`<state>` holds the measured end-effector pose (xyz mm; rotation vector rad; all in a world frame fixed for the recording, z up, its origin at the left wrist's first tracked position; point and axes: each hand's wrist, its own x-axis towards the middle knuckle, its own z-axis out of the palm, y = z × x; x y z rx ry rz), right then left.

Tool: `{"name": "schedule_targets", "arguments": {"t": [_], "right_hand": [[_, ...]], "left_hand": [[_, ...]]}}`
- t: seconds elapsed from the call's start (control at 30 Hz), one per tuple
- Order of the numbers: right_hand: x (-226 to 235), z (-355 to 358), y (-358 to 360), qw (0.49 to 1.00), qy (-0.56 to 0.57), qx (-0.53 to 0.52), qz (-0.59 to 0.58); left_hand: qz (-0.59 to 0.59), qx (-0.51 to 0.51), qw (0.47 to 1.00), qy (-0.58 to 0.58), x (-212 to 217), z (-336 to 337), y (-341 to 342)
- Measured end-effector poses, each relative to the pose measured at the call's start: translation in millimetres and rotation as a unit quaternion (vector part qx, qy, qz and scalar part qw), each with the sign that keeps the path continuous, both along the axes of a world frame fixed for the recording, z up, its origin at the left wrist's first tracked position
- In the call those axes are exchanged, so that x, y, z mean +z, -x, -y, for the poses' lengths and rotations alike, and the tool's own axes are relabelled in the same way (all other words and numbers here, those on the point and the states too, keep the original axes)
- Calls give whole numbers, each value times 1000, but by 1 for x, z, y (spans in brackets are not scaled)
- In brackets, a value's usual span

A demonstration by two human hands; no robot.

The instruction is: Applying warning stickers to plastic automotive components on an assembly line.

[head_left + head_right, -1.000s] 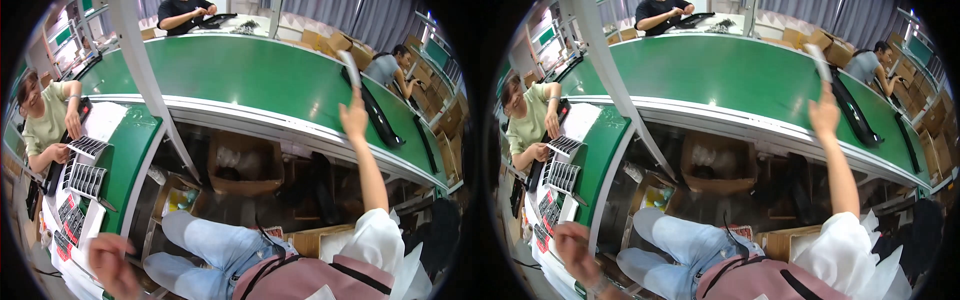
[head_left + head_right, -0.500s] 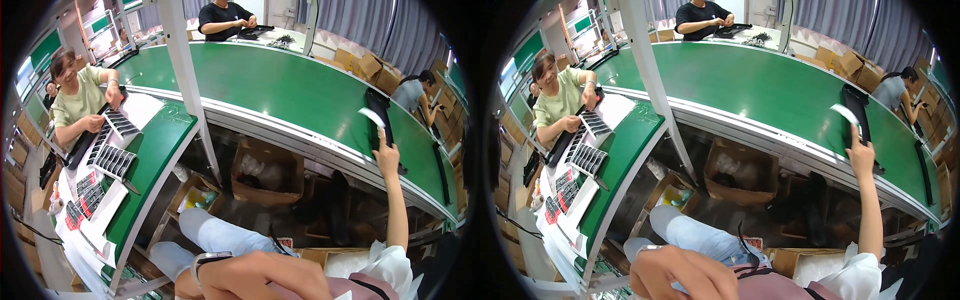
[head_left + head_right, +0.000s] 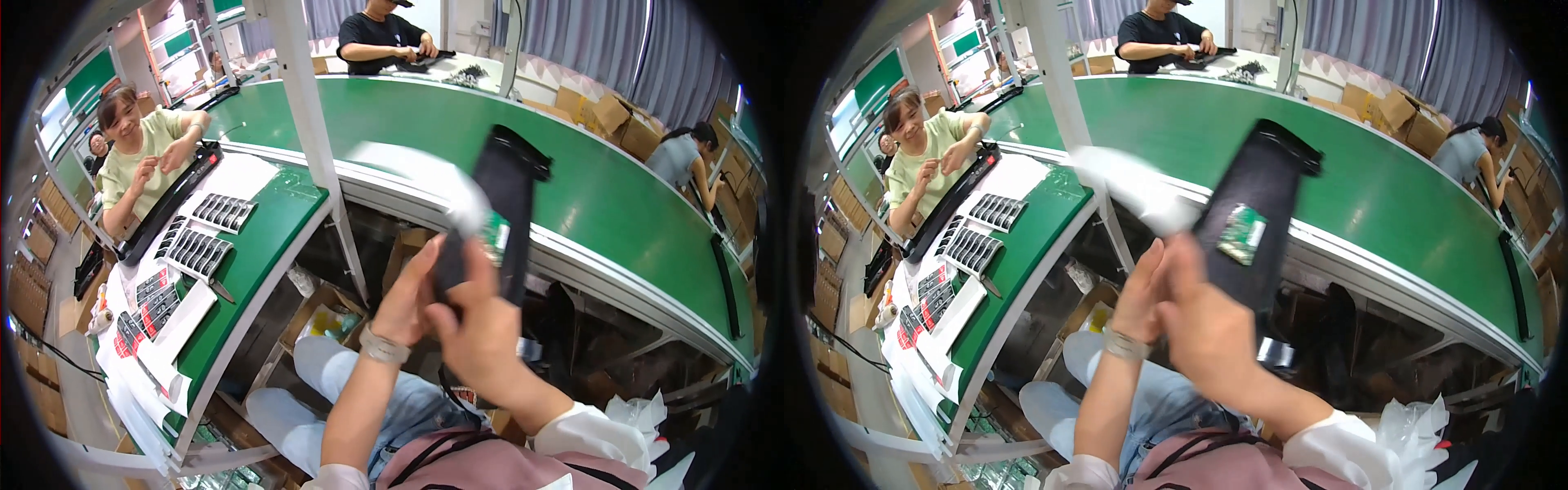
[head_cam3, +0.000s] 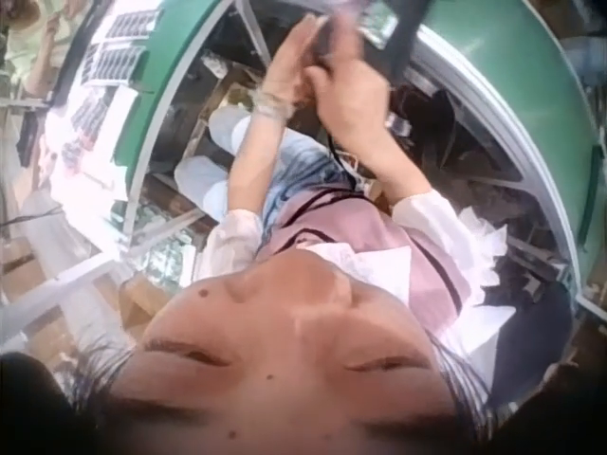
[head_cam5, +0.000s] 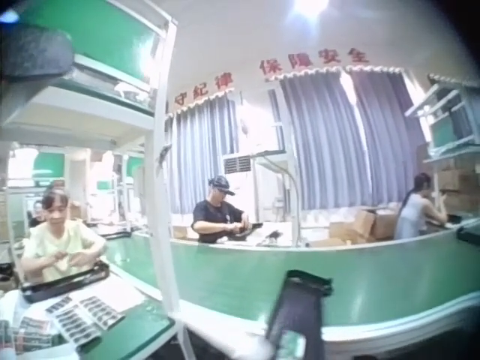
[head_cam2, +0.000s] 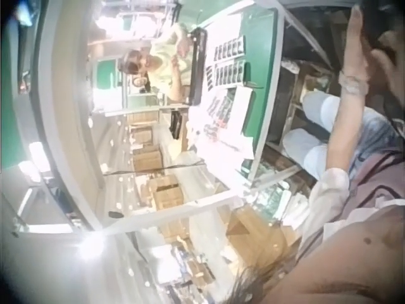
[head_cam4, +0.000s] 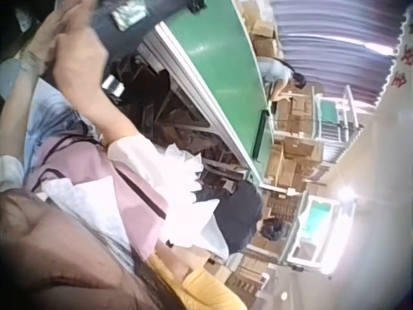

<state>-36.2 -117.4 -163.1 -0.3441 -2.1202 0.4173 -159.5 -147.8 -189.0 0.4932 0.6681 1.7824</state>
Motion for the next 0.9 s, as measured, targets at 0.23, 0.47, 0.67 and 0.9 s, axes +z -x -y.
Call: {"name": "schedule_targets", "arguments": {"t": [0.23,0.47,0.67,0.9], "right_hand": [[13,35,-7,957,-189,119,186],[79,-34,38,919,-347,-84,166],[86,-20,44,893,-383,181,151],[-84,-30,107,887,-249,388,-26]], "left_hand": [[-206,138,969,2,-33,58,48],[-351,115,928,54,-33,214,75],[-529,96,827,165,-12,315,63],[-578,391,626,348,-77,359,11]]}}
